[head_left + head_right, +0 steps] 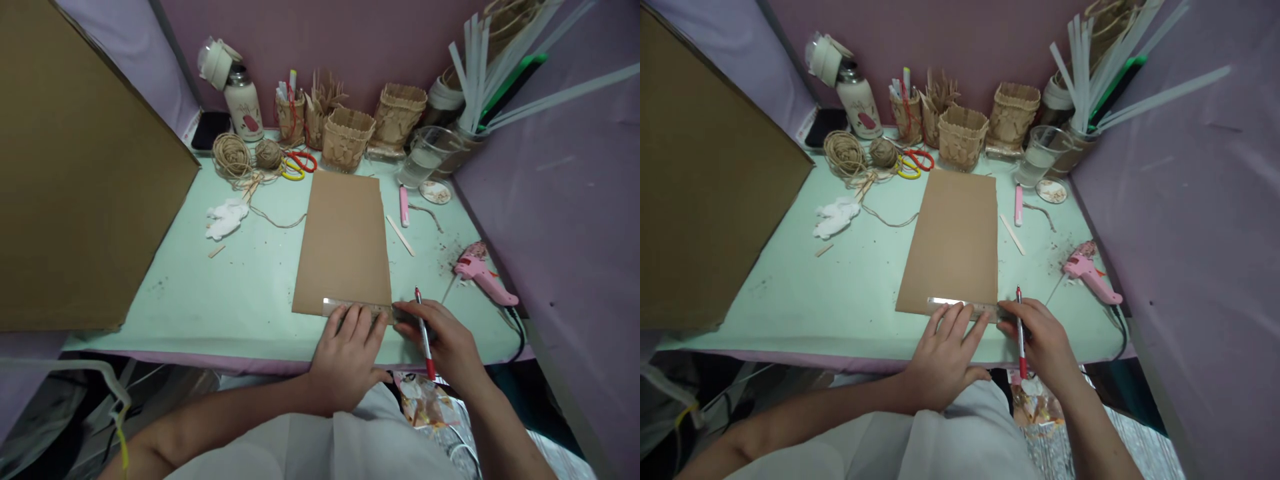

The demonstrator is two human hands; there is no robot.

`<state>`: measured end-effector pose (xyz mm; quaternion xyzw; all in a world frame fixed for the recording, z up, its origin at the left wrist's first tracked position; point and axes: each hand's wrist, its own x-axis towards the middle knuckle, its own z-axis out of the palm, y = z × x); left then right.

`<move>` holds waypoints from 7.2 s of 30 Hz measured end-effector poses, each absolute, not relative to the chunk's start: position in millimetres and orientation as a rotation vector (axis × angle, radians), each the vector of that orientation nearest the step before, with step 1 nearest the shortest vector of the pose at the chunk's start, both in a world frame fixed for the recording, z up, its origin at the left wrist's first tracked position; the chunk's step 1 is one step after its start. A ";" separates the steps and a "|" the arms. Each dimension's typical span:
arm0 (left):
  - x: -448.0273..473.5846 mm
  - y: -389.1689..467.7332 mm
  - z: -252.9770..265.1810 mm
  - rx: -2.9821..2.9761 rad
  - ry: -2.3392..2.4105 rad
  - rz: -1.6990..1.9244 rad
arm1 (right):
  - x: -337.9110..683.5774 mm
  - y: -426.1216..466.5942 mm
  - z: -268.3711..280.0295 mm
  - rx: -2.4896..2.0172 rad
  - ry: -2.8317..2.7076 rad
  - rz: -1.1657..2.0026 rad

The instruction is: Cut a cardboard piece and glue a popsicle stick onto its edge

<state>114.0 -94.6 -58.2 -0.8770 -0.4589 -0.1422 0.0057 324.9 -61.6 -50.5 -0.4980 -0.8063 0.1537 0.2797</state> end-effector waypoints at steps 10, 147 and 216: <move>119.3 -81.2 -49.4 -2.738 -1.548 -0.384 | 326.0 -48.5 -54.0 -1.341 -2.167 0.365; 121.0 -67.3 -54.6 -2.757 -1.574 -0.312 | 314.3 -43.9 -54.0 -1.369 -2.081 0.387; 119.6 -67.0 -54.3 -2.741 -1.507 -0.290 | 315.4 -41.9 -50.2 -1.390 -2.013 0.561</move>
